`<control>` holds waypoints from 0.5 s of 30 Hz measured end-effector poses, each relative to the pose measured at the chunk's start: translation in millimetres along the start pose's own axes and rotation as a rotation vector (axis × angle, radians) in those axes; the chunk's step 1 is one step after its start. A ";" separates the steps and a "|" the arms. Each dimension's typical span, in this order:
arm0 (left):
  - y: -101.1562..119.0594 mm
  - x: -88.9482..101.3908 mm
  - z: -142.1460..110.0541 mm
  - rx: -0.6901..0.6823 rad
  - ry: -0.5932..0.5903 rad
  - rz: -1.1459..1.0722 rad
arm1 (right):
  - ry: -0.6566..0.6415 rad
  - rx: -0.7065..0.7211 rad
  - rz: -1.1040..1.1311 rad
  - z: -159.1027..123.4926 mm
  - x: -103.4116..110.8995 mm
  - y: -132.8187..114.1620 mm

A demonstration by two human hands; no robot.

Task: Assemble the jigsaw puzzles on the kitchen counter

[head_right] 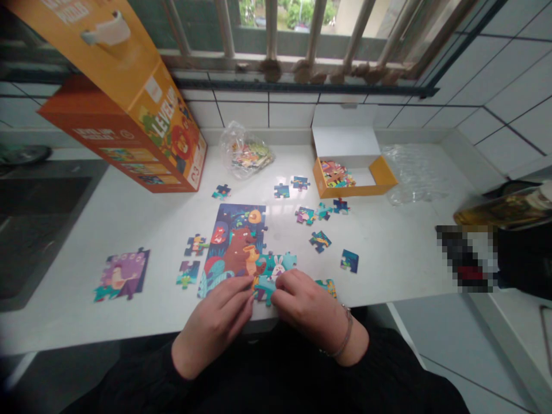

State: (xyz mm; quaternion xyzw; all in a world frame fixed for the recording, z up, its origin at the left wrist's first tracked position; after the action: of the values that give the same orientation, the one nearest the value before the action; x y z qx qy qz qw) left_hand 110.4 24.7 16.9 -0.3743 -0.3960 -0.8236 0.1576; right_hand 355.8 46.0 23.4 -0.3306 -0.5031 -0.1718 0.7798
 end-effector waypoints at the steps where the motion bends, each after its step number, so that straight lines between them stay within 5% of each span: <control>1: 0.1 0.2 0.1 -0.003 0.000 0.001 | 0.012 -0.001 0.020 0.9 -0.1 1.4; 8: -1.0 -0.6 1.6 -0.028 -0.004 0.024 | -0.029 -0.050 0.253 2.9 5.4 14.6; 15: 0.3 -0.9 -0.1 -0.009 -0.013 0.071 | -0.032 0.018 0.142 4.6 5.9 11.7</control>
State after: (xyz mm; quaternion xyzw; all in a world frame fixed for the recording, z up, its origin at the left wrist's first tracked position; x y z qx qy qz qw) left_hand 111.1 24.4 16.3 -0.3941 -0.3797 -0.8167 0.1828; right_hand 362.3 58.0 26.0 -0.3613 -0.4923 -0.1062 0.7847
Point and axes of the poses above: each hand's wrist, its own z-axis towards the middle knuckle, its own x-axis out of the back of the hand, y = z × x, the point moved 1 cm from there along z, towards the middle knuckle, and after that the axes turned 5 degrees about -z, right-handed, at the moved point
